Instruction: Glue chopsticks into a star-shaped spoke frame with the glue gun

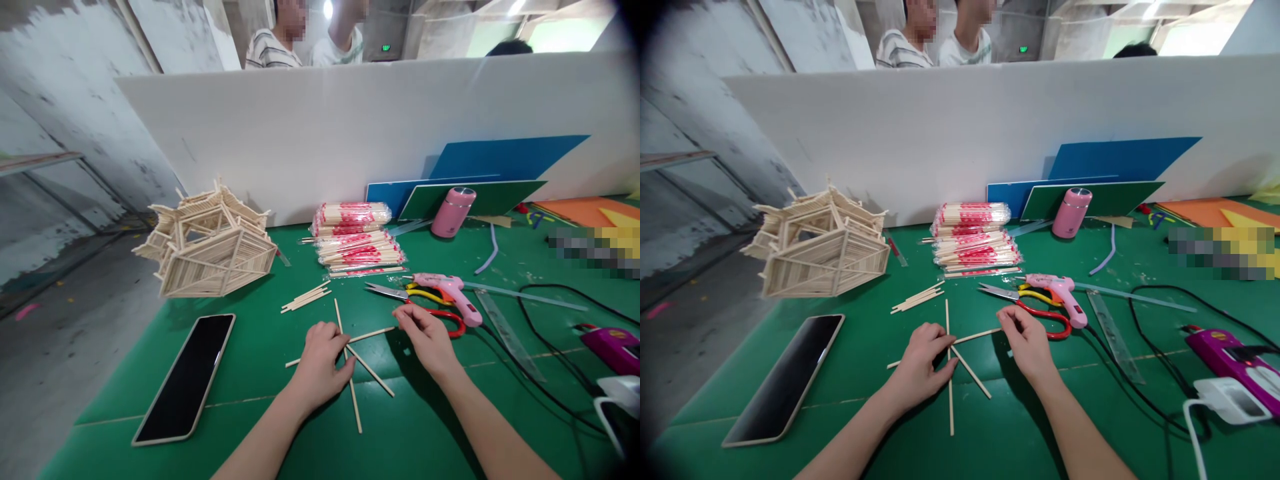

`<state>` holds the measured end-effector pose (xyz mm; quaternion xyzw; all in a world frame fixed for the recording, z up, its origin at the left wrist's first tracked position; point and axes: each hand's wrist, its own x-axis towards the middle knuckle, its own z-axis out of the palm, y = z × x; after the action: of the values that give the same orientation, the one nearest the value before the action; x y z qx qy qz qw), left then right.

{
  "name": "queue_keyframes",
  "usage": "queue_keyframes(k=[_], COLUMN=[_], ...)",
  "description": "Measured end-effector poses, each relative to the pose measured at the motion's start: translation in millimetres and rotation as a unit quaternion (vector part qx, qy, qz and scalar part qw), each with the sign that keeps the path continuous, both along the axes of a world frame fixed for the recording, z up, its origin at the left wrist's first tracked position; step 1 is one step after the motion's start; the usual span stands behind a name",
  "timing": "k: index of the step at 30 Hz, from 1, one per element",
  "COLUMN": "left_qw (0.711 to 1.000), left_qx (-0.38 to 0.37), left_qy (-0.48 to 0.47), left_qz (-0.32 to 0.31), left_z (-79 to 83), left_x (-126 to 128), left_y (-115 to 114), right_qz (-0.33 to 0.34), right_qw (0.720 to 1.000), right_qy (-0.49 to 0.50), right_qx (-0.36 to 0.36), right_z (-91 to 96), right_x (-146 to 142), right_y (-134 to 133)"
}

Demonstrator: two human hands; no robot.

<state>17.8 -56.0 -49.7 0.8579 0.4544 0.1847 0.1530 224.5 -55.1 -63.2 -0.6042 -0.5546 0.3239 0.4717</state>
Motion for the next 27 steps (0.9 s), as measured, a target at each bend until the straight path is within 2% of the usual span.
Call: queue_keyframes(k=[5,8,12,15,20,27], left_qw=[1.000,1.000,1.000,1.000,1.000,1.000], left_qx=[-0.001,0.002,0.003,0.007,0.007,-0.001], left_qy=[-0.001,-0.004,-0.004,-0.007,-0.006,-0.008], left_qz=[0.001,0.002,-0.001,-0.002,-0.001,0.002], left_z=[0.7,0.2,-1.3,-2.4,-1.8,0.4], left_x=[0.4,0.3,-0.1,-0.4,0.0,-0.2], left_y=[0.3,0.3,0.0,-0.1,0.0,-1.1], right_qz=[0.014,0.075,0.179,0.221,0.232,0.226], right_qw=[1.000,0.995,0.967,0.938,0.913,0.906], right_qy=[-0.021,-0.062,-0.182,-0.266,-0.335,-0.357], right_qx=[0.011,0.007,0.011,0.021,0.026,0.024], right_z=[7.8,13.7,18.7,21.3,21.8,17.1], right_x=[-5.4,-12.6,-21.8,-27.0,-31.7,-32.8], right_y=[-4.0,-9.6,-18.2,-22.8,-25.3,-25.8])
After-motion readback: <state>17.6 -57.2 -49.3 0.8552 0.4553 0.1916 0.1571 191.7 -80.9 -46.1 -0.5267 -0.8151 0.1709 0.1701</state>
